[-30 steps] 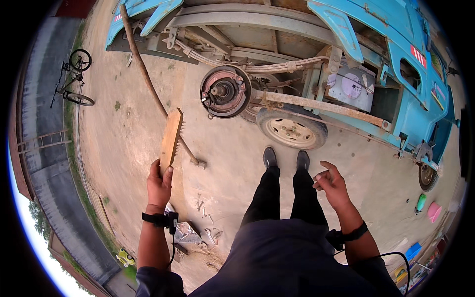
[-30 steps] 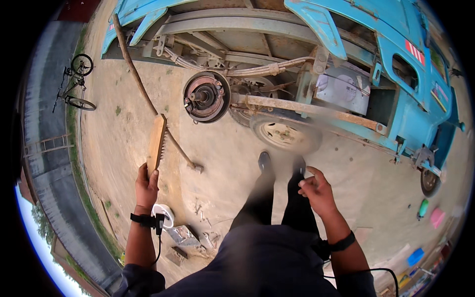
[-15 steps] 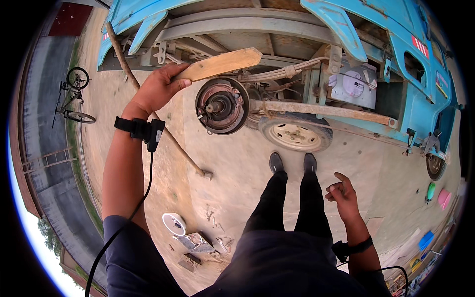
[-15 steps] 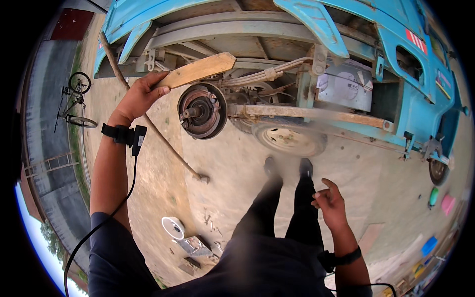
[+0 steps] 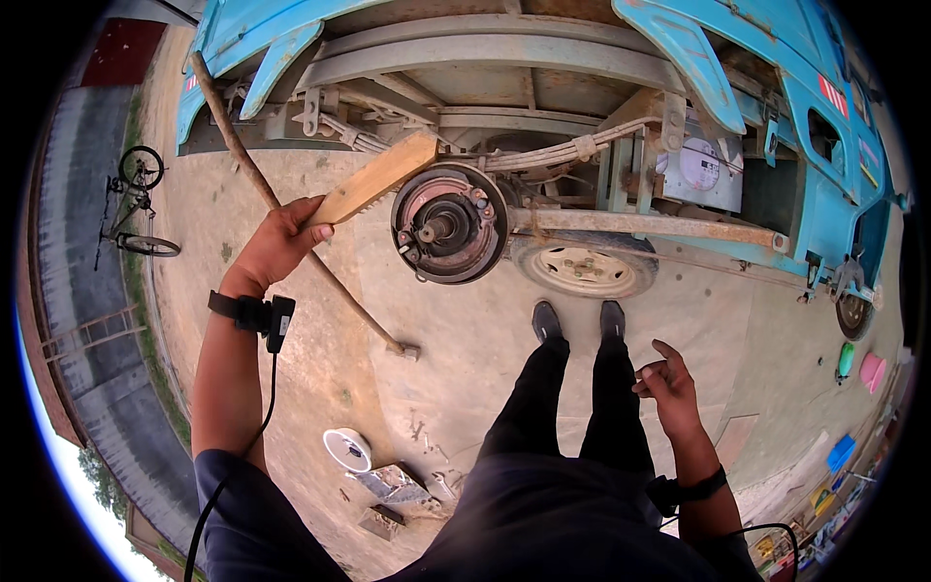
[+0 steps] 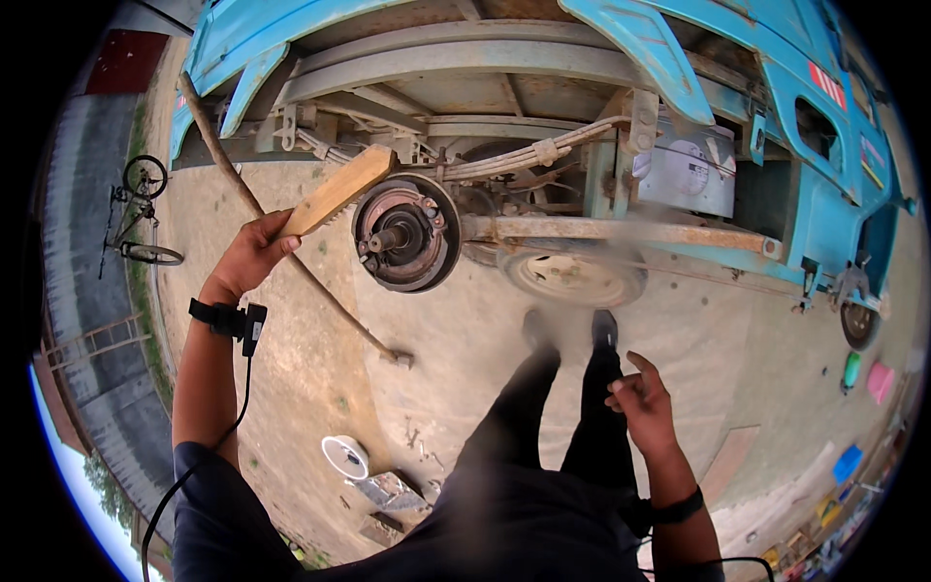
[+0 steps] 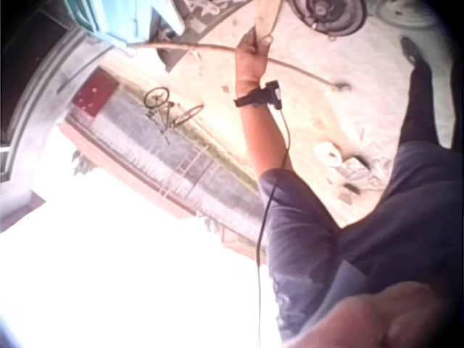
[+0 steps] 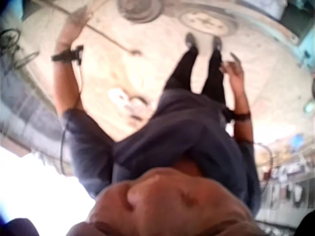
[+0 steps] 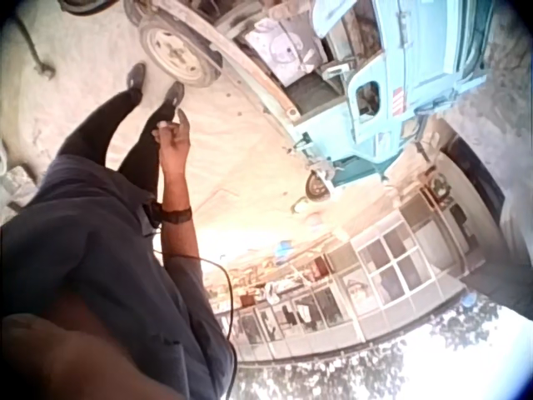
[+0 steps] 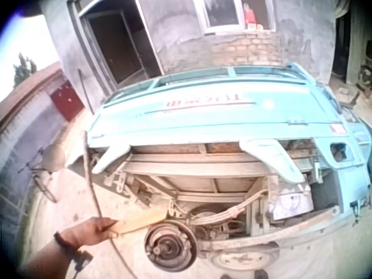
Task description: The person removes a wheel from a light blue three-wheeled vehicle, inspects the brake drum and internal components, and uses a brush to clean the brake assembly. The person handles the wheel, brake drum, and brush, then walks around the yard.
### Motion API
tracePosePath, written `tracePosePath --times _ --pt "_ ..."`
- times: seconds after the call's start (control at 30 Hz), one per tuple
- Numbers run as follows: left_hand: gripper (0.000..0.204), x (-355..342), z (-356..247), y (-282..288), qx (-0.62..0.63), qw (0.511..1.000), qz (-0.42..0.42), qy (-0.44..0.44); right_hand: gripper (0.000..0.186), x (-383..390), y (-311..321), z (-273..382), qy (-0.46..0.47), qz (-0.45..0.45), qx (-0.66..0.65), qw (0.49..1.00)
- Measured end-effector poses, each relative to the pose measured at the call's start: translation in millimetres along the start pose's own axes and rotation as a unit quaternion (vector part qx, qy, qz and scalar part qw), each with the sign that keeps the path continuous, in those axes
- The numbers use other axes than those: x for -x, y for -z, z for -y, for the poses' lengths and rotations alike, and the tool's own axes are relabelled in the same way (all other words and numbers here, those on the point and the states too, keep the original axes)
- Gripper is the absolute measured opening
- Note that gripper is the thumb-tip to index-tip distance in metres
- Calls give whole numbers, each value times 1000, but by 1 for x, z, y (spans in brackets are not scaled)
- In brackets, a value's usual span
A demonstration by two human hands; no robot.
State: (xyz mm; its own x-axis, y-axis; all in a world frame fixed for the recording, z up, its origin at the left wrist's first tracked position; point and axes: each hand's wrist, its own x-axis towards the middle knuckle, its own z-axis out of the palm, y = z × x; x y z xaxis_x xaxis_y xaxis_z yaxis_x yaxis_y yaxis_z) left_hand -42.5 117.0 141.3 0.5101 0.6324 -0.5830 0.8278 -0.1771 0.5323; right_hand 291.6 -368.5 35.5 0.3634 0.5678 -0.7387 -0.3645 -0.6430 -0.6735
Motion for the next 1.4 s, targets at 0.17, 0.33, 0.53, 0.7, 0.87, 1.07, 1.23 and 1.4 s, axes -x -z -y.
tracePosePath --times 0.17,0.33,0.53,0.7,0.87,1.07,1.23,1.4 --pt "45 121 100 11 -117 987 -20 110 57 -10 -6 0 -3 27 -1 1000" --pt "48 57 42 -19 58 990 -126 -10 56 -22 -17 14 19 53 26 998" --pt "49 -31 -21 -29 31 993 -49 -107 57 -20 -16 22 25 28 19 999" --pt "49 18 22 -42 79 995 -60 -21 57 -19 -14 17 11 41 9 999" --pt "41 181 134 -142 38 989 24 143 58 -21 -19 15 16 96 9 995" --pt "49 220 19 -280 355 909 -48 213 51 -15 -69 45 86 326 204 919" --pt "56 133 -113 -345 290 940 -181 -12 51 -6 -90 52 180 256 178 933" --pt "71 95 -180 -343 201 942 -215 -161 52 -22 -88 94 216 53 83 971"
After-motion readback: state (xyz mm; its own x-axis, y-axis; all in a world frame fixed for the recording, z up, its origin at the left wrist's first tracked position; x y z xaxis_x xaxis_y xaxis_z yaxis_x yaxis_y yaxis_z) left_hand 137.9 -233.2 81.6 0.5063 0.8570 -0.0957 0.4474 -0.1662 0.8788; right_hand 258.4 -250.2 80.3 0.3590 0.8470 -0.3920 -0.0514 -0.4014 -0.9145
